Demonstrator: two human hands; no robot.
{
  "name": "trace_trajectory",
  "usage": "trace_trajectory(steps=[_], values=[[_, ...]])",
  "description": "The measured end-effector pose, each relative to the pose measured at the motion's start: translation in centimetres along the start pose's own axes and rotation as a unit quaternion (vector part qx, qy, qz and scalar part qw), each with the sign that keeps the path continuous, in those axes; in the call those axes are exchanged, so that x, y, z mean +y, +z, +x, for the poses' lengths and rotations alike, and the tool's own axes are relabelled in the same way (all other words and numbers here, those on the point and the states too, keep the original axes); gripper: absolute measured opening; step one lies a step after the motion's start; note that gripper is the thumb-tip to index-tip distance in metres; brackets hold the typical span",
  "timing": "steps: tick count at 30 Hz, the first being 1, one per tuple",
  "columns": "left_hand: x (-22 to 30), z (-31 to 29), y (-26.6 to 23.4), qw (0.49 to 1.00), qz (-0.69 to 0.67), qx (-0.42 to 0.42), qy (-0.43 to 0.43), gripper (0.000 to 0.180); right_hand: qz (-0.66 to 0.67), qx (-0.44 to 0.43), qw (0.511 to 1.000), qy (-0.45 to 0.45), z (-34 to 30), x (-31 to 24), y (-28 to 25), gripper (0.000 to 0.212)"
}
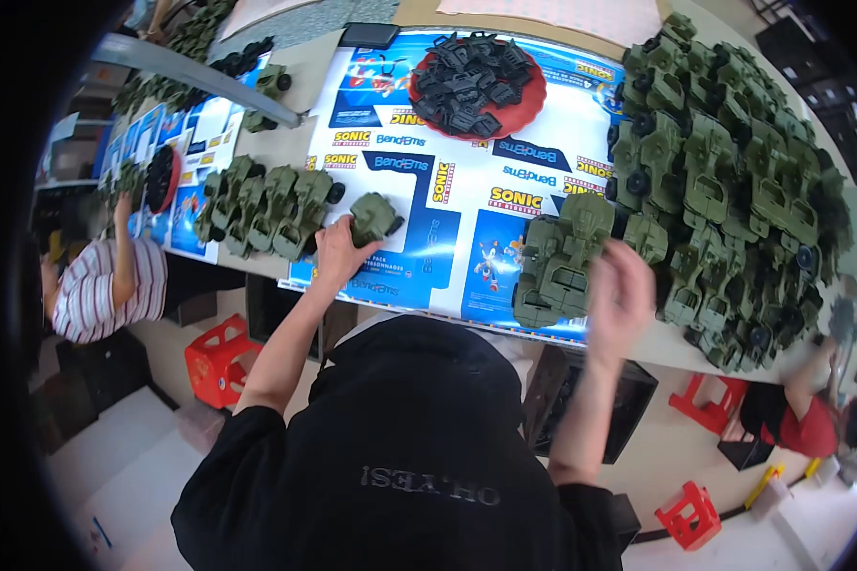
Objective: The person repeatedly picks up green plastic toy vehicle bodies and black plastic wheel assemblies from a table. They attach the wheel assemblies to the vehicle bodies by hand, then place the assembled units onto a large stack of similar items. The process is repeated continuously throughout the clip.
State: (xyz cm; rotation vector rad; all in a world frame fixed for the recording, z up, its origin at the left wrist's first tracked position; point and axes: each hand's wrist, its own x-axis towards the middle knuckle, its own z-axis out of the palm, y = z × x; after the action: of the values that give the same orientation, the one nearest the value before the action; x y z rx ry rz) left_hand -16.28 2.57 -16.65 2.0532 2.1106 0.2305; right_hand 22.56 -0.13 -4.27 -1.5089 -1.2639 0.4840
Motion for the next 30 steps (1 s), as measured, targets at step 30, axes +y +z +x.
trace_trajectory(steps=[30], values=[[3.5, 0.8, -6.0, 0.721, -0.622, -0.285, -0.108, 0.073, -0.031, -0.143, 0.989, -0.017, 11.9, 4.8, 18.4, 0.035]])
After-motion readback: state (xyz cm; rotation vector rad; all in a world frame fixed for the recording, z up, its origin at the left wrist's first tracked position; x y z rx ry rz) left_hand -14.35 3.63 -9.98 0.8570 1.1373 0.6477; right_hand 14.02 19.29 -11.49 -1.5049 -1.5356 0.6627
